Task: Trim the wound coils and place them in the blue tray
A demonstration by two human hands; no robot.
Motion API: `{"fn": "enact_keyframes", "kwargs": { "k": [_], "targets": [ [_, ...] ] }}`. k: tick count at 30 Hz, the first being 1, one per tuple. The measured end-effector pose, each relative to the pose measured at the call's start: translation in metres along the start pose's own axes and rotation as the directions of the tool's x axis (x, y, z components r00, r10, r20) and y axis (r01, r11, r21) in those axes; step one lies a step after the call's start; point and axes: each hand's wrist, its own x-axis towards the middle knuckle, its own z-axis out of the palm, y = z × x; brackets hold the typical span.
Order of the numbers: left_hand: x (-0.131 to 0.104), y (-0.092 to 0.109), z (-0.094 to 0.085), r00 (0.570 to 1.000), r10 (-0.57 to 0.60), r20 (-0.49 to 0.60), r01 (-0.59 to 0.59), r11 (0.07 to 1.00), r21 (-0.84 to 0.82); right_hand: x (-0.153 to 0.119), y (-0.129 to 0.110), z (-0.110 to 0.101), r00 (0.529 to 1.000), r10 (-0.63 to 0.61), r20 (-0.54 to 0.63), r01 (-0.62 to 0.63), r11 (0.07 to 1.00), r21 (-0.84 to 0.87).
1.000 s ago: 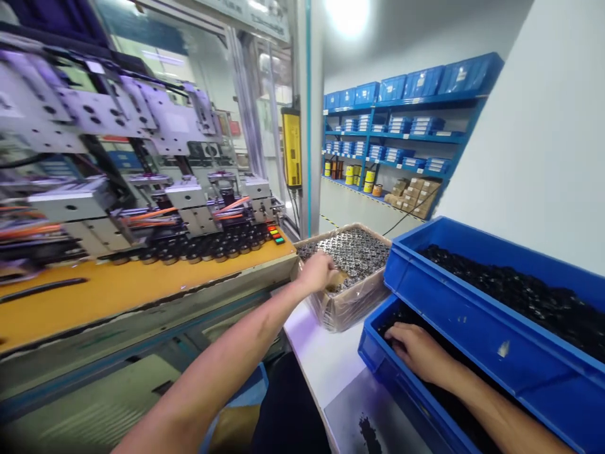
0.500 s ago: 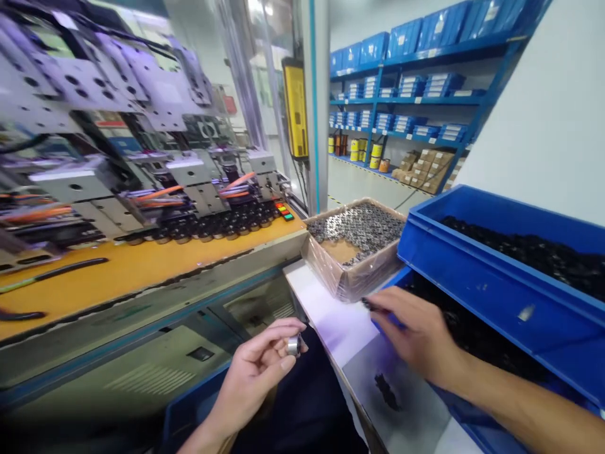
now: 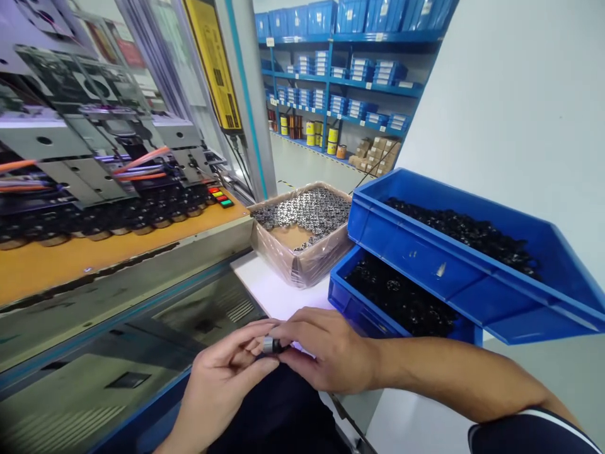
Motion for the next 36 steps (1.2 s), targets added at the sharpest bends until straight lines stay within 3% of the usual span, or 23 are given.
{"fn": "enact_keyframes", "kwargs": {
  "k": [12,22,31,36],
  "targets": [
    [0.000,0.007,0.003,0.998,-0.043,-0.041,0.040,0.997,-0.071,-0.001,0.007,-0.007,1.000,-0.016,0.023,0.017,0.998,-0.061],
    [0.003,0.006,0.002,0.992,-0.122,0.020,0.123,0.971,-0.207,0.003,0.009,-0.007,0.982,-0.186,0.026,0.188,0.970,-0.155],
    [0.003,0.004,0.000,0.985,-0.155,0.082,0.169,0.961,-0.221,0.003,0.012,-0.013,0.918,-0.376,0.130,0.397,0.880,-0.261],
    [0.004,0.004,-0.002,0.978,-0.167,0.121,0.192,0.951,-0.242,0.002,0.010,-0.011,0.959,-0.270,0.082,0.282,0.938,-0.200]
  ]
}}
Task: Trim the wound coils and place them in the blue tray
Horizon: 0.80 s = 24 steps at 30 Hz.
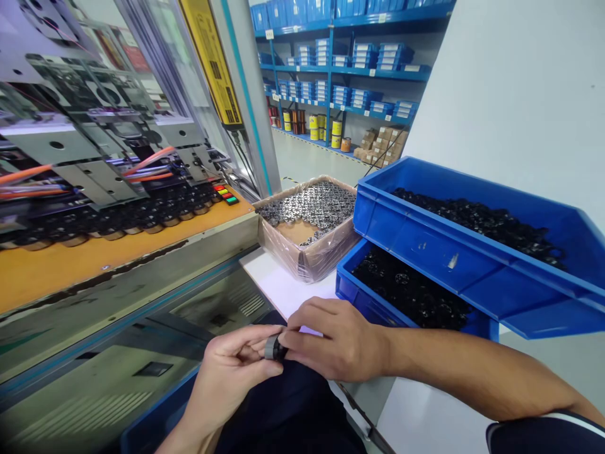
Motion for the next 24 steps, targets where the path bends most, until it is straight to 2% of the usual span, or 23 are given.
{"fn": "enact_keyframes", "kwargs": {
  "k": [2,6,10,13,16,18,20,24],
  "targets": [
    [0.000,0.001,-0.001,1.000,-0.009,0.006,0.009,1.000,-0.011,0.001,-0.001,0.000,1.000,0.014,0.005,-0.014,1.000,0.021],
    [-0.001,-0.003,0.002,1.000,-0.020,-0.012,0.019,0.999,-0.043,0.001,-0.001,-0.001,0.993,-0.118,0.019,0.119,0.990,-0.079],
    [-0.005,-0.017,0.016,0.993,0.008,-0.115,-0.022,0.993,-0.112,0.000,0.000,0.002,0.991,-0.132,-0.006,0.129,0.979,-0.155],
    [-0.007,-0.023,0.024,0.972,0.101,-0.212,-0.124,0.987,-0.098,-0.001,-0.003,0.004,0.997,-0.069,-0.045,0.064,0.991,-0.114],
    [-0.008,-0.019,0.019,0.946,0.272,-0.175,-0.260,0.961,0.090,-0.001,-0.008,0.002,0.997,0.037,-0.064,-0.036,0.999,0.008],
    [-0.006,-0.013,0.011,0.914,0.400,-0.071,-0.365,0.885,0.287,0.000,-0.011,0.002,0.995,0.087,-0.053,-0.083,0.994,0.070],
    [-0.004,-0.008,0.005,0.860,0.508,0.034,-0.467,0.761,0.451,0.000,-0.013,0.006,0.992,0.115,-0.048,-0.110,0.990,0.092],
    [-0.001,-0.004,0.001,0.747,0.651,0.133,-0.588,0.554,0.590,0.004,-0.012,0.005,0.990,0.138,0.009,-0.139,0.985,0.099]
  ]
}}
